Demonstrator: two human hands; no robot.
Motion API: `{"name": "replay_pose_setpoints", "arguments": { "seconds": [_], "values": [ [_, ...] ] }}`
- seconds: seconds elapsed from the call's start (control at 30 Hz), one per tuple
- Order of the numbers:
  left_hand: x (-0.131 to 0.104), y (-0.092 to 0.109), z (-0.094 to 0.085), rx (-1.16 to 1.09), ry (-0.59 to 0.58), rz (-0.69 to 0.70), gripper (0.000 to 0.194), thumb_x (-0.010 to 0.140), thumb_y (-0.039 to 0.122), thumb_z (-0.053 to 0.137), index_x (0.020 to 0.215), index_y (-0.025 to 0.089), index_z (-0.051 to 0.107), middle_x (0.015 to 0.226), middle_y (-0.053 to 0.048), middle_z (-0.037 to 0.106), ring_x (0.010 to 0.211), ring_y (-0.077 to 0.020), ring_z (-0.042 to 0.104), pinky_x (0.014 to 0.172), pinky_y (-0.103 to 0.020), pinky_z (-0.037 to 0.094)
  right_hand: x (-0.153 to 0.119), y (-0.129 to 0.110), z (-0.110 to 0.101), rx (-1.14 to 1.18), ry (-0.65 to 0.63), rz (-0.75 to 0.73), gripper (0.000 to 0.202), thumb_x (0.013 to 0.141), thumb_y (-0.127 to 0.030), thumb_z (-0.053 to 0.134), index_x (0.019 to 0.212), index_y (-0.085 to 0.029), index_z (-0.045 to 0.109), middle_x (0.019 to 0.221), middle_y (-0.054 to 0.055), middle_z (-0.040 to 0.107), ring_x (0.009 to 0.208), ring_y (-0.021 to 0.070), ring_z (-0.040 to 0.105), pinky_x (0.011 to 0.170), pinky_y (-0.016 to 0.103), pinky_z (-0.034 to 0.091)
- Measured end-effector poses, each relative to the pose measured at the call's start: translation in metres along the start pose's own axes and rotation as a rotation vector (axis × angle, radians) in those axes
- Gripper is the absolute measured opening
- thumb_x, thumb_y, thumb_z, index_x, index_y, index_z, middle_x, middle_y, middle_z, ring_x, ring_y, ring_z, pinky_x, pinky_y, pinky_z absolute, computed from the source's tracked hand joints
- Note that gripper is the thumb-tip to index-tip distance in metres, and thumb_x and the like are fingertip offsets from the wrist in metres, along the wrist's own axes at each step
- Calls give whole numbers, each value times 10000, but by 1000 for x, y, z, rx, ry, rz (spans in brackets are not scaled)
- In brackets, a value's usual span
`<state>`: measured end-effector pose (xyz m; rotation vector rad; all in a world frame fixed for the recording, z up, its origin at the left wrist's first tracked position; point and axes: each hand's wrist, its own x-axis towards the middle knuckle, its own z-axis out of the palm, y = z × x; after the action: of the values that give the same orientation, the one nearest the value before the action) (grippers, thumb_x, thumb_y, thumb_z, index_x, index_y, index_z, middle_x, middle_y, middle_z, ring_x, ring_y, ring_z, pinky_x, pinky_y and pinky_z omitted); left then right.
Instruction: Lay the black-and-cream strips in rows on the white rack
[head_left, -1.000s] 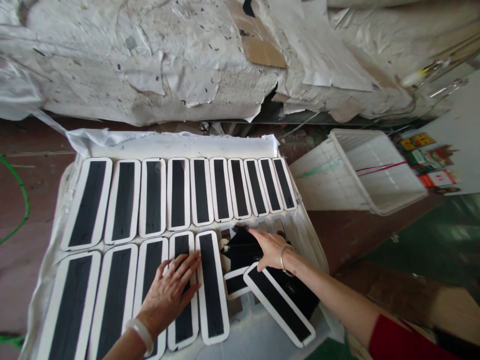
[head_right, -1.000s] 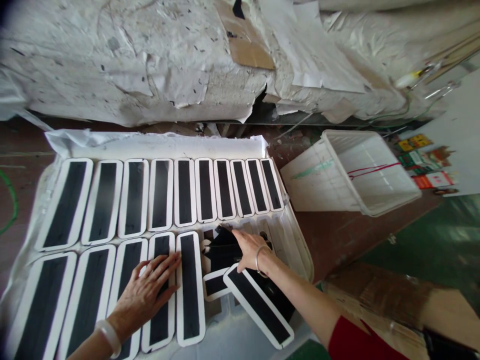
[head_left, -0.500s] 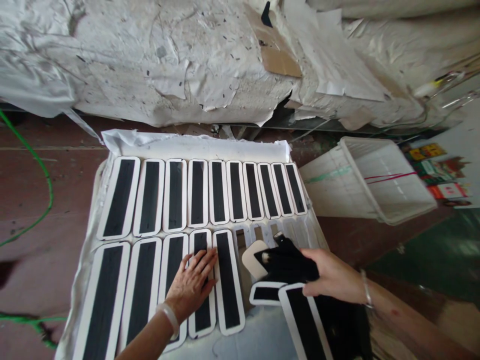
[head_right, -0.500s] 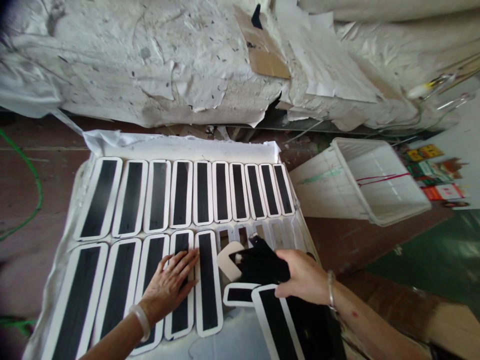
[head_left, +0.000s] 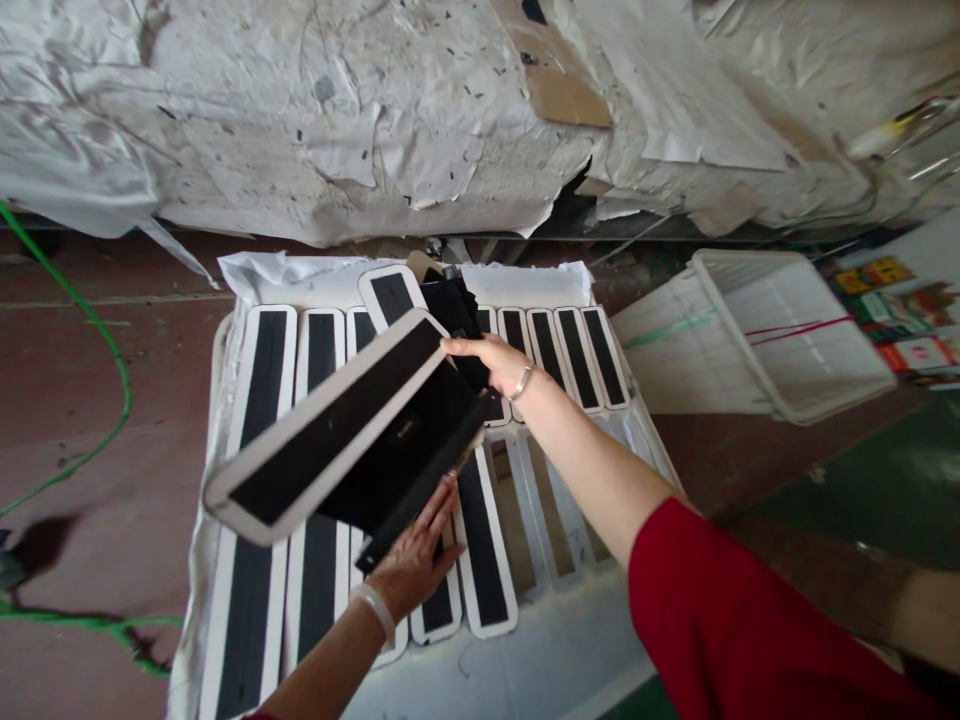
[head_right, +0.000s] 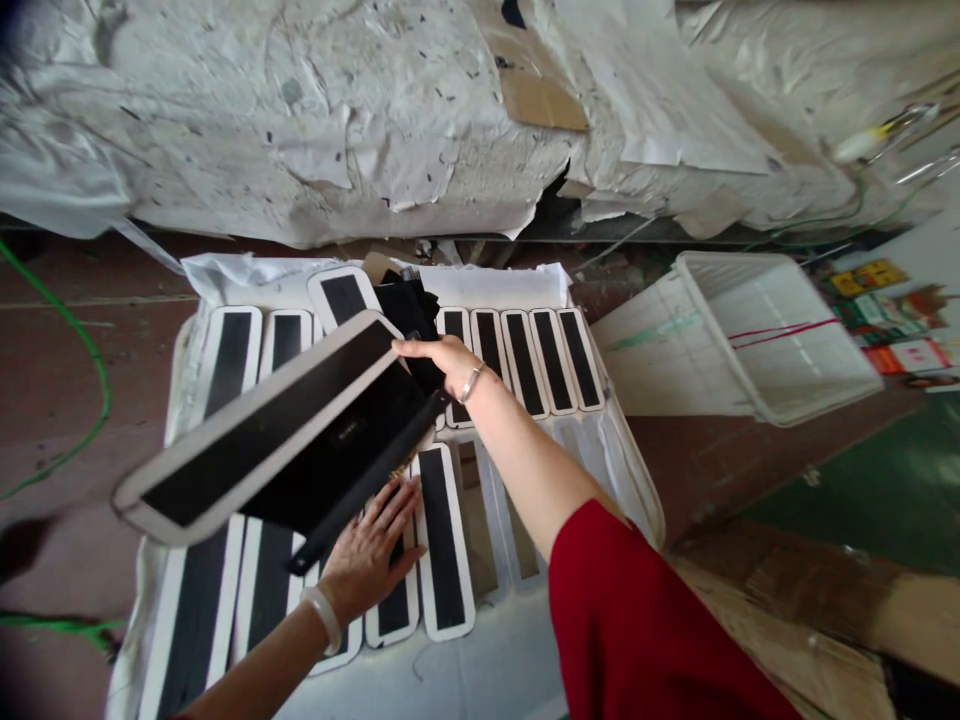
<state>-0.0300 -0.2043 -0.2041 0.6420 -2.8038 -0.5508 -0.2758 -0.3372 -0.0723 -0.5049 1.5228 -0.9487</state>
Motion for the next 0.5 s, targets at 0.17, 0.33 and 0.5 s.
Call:
{"name": "replay_pose_setpoints", "arguments": {
  "seconds": [0.17, 0.33, 0.5],
  "values": [
    [2, -3, 1, 38, -28, 30, 666, 933, 469, 457, 1506, 180, 277, 1556, -53, 311, 1391, -290, 328, 1142, -472, 193, 43, 27, 11, -161, 196, -20, 344, 724, -317, 767, 985, -126, 649, 980, 70, 717, 930, 205, 666, 827, 343, 540],
    [3, -3, -1, 48, -29, 25, 686, 933, 488, 453, 1510, 173, 257, 1555, -54, 317, 1388, -285, 327, 1135, -473, 195, 1, 69, -22, -434, 460, 10, 250, 792, -346, 682, 961, -182, 598, 1058, 60, 677, 996, 186, 632, 795, 274, 504],
    [4, -2, -3, 65, -18, 19, 695, 932, 495, 458, 1514, 181, 245, 1549, -46, 334, 1390, -274, 322, 1149, -456, 169, -93, 151, -35, -550, 344, 227, 215, 775, -336, 641, 655, -191, 536, 570, -11, 600, 372, 127, 532, 365, 224, 334]
  ]
}}
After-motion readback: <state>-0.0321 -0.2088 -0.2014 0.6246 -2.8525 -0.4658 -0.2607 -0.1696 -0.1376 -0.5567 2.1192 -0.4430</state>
